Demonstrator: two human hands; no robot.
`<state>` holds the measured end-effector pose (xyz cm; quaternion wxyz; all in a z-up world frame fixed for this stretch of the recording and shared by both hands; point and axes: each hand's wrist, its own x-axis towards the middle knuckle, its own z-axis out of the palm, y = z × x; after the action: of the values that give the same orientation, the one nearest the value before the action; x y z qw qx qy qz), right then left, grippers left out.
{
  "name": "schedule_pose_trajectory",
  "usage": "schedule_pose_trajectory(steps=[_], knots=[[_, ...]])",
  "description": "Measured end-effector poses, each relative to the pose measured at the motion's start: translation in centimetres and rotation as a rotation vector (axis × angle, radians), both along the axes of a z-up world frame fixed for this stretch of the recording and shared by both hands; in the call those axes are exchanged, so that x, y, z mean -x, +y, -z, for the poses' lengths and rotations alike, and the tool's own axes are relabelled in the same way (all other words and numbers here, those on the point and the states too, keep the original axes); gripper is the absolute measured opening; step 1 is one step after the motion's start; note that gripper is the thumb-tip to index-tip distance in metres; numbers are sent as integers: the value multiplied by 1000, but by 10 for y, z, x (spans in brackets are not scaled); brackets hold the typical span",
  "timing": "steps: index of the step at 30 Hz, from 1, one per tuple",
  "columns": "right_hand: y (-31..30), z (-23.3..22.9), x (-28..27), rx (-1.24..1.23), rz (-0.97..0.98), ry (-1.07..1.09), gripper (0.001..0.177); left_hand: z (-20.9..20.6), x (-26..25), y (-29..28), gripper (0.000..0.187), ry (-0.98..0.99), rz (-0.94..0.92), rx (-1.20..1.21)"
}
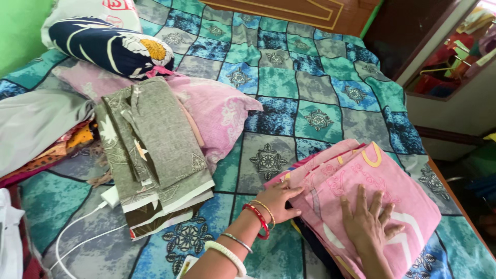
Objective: The person folds clothes and fabric items by hand on a bed, stacks them onto a red chair, and then picks up and handles a white charging cable and power adapter.
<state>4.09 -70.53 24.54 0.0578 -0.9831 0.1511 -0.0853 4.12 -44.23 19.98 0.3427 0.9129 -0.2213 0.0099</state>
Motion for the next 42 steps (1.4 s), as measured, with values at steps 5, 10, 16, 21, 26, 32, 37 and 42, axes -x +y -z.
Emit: schedule_pose_trajectory(steps=[5, 10, 16, 21, 26, 32, 37, 42], knots=[[62, 2, -6, -93, -242, -142, 80, -21, 21, 42, 83, -55, -181, -2], [195, -25, 3, -137, -464, -128, 70, -37, 36, 119, 85, -328, -415, 58], [310, -40, 3, -217, -751, -251, 69, -39, 49, 219, 80, -384, -787, -17], [368, -20, -13, -225, -842, -160, 76, -35, 70, 283, 86, -60, -1087, -173], [409, 17, -42, -221, -881, -57, 85, -5, 65, 326, 112, 363, -1228, -109], [435, 69, -87, -219, -940, -46, 94, 47, 48, 360, 127, 540, -1148, -21], [440, 87, -112, -327, -1010, 14, 104, 73, 43, 393, 137, 328, -1281, 206], [444, 42, -95, -355, -691, 122, 95, 66, 47, 415, 112, 481, -1294, 422]])
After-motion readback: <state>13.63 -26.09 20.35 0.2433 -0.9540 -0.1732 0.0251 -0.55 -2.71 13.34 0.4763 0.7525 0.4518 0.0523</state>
